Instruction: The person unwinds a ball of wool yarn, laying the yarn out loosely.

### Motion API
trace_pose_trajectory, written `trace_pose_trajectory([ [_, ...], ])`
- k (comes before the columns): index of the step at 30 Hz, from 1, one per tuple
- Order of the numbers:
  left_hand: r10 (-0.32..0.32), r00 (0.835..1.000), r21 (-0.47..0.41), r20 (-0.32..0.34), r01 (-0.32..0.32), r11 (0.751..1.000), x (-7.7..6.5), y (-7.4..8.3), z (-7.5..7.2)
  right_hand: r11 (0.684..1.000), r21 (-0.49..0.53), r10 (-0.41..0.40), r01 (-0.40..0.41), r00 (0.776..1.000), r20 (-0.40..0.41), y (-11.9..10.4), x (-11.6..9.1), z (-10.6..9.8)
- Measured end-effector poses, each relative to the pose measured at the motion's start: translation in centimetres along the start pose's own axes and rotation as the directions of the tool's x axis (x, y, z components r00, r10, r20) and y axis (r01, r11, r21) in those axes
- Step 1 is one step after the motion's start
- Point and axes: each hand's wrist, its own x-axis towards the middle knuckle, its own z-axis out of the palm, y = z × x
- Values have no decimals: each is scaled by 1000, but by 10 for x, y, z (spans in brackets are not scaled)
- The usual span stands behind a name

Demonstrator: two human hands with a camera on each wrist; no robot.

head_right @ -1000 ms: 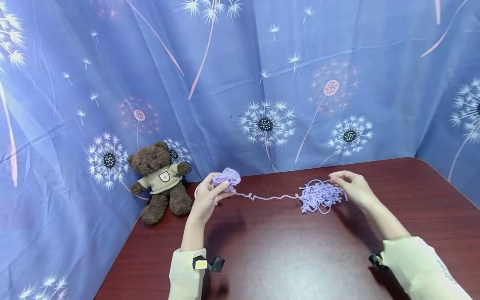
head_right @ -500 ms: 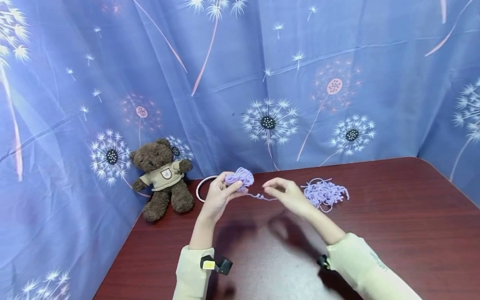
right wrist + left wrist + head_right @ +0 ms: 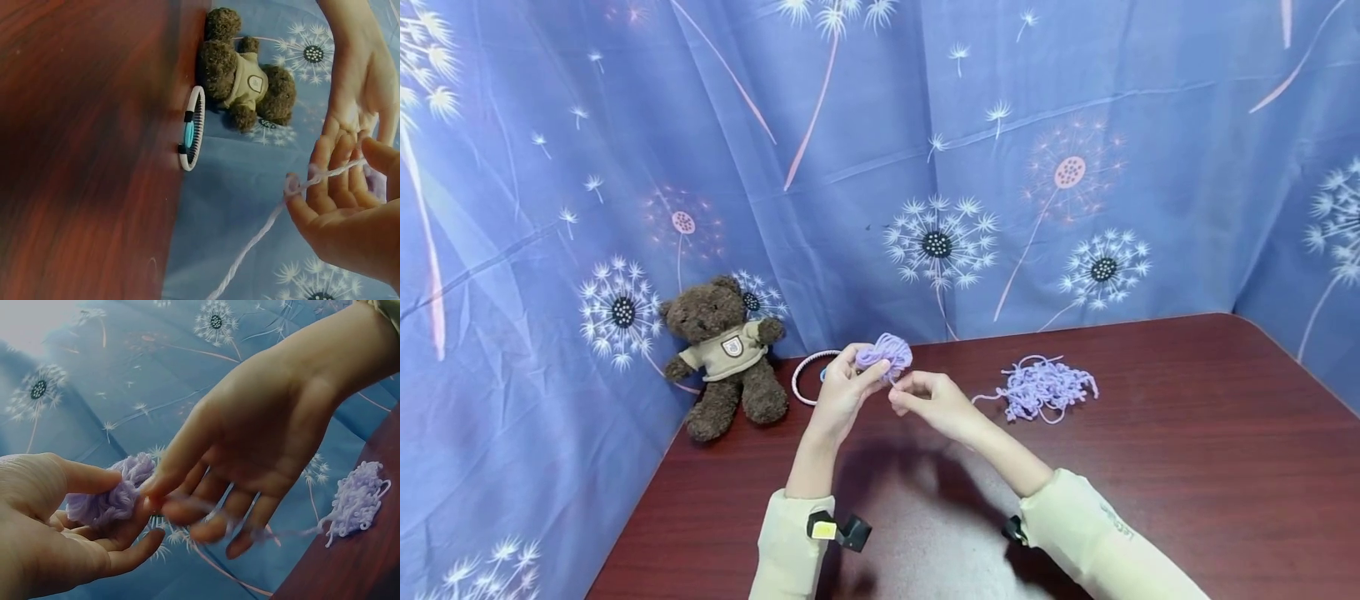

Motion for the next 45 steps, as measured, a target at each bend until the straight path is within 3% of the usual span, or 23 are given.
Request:
trace_pose_trajectory([
  [17, 47, 997, -34, -63, -49, 998, 4, 12, -24, 999, -12, -33, 32, 993, -112, 0, -26, -89],
  [22, 37, 996, -54, -80, -42, 998, 4, 13, -27, 997, -69, -28, 18, 987, -158, 7, -35, -112],
  [33, 7, 996, -1, -92, -7, 1000, 5, 14, -33, 994, -104, -57, 29, 960, -273, 22, -63, -174],
  [45, 19, 993, -5, -112, -20, 1000, 4, 18, -40, 999, 23, -18, 28, 932, -361, 36, -87, -221],
])
